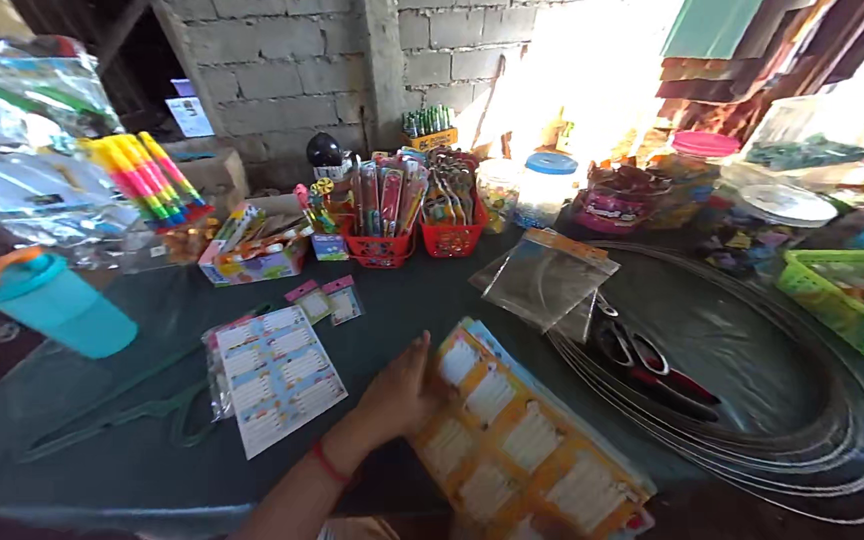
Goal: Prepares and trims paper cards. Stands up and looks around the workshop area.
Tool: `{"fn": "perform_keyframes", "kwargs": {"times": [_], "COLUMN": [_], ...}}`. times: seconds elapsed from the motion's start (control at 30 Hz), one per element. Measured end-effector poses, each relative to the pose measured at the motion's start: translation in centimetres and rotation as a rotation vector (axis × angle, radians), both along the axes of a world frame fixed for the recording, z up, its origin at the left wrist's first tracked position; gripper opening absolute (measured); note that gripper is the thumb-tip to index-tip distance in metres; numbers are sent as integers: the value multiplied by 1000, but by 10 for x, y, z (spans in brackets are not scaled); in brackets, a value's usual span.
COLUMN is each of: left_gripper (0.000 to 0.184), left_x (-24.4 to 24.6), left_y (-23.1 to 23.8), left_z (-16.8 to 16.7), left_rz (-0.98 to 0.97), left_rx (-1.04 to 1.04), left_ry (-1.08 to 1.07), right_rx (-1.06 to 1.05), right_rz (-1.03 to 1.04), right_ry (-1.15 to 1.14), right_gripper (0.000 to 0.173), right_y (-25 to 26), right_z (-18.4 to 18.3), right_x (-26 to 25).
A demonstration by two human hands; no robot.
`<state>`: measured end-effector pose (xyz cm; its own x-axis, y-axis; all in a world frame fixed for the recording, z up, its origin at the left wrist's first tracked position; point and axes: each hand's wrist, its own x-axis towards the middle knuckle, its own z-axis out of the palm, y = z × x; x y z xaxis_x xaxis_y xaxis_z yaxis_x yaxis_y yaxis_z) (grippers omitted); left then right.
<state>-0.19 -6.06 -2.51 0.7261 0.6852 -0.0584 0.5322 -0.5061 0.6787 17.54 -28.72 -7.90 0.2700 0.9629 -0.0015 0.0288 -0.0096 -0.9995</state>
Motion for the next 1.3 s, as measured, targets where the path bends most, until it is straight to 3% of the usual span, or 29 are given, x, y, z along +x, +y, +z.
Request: {"fn": "perform_keyframes", "kwargs": {"times": [0.13, 0.2, 0.33, 0.47, 0.6, 0.67, 0.73, 0.83, 0.97, 1.07, 1.17, 1.3], "left_gripper": [34, 29, 44, 53, 53, 56, 65, 73, 76, 66, 40, 39], "left_x": [-3, 1, 3, 8, -6, -29, -59, -100, -132, -144, -164, -212], "left_y": [9, 4, 5, -1, -1, 2, -4, -12, -9, -5, -2, -1], "left_z": [6, 14, 1, -28, -21, -15, -6, 2, 8, 4, 7, 41], "left_rz": [66, 87, 162, 198, 182, 204, 216, 309, 396, 382, 538, 777], "left_rx": [-267, -210, -151, -150, -83, 112, 294, 274, 191, 245, 535, 918], "left_ry": [-696, -872, -980, -897, -707, -436, -34, 371, 591, 588, 299, 51], "right_rx": [410, 539, 629, 615, 600, 543, 508, 491, 480, 490, 529, 552], "right_rz": [-139, -199, -86, -32, -16, -43, -61, -88, -112, -121, -104, -88], "right_ry": [-269, -337, -279, -130, -177, -307, -371, -360, -302, -250, -211, -189], "right_gripper": [23, 20, 21, 32, 29, 22, 19, 17, 17, 18, 18, 17], "right_y": [42, 72, 115, 130, 125, 122, 121, 123, 129, 131, 131, 132], "right_z": [33, 50, 46, 18, 12, 9, 9, 8, 2, 0, -6, -11], "right_x": [43, 58, 73, 73, 74, 79, 86, 91, 93, 92, 93, 95]}}
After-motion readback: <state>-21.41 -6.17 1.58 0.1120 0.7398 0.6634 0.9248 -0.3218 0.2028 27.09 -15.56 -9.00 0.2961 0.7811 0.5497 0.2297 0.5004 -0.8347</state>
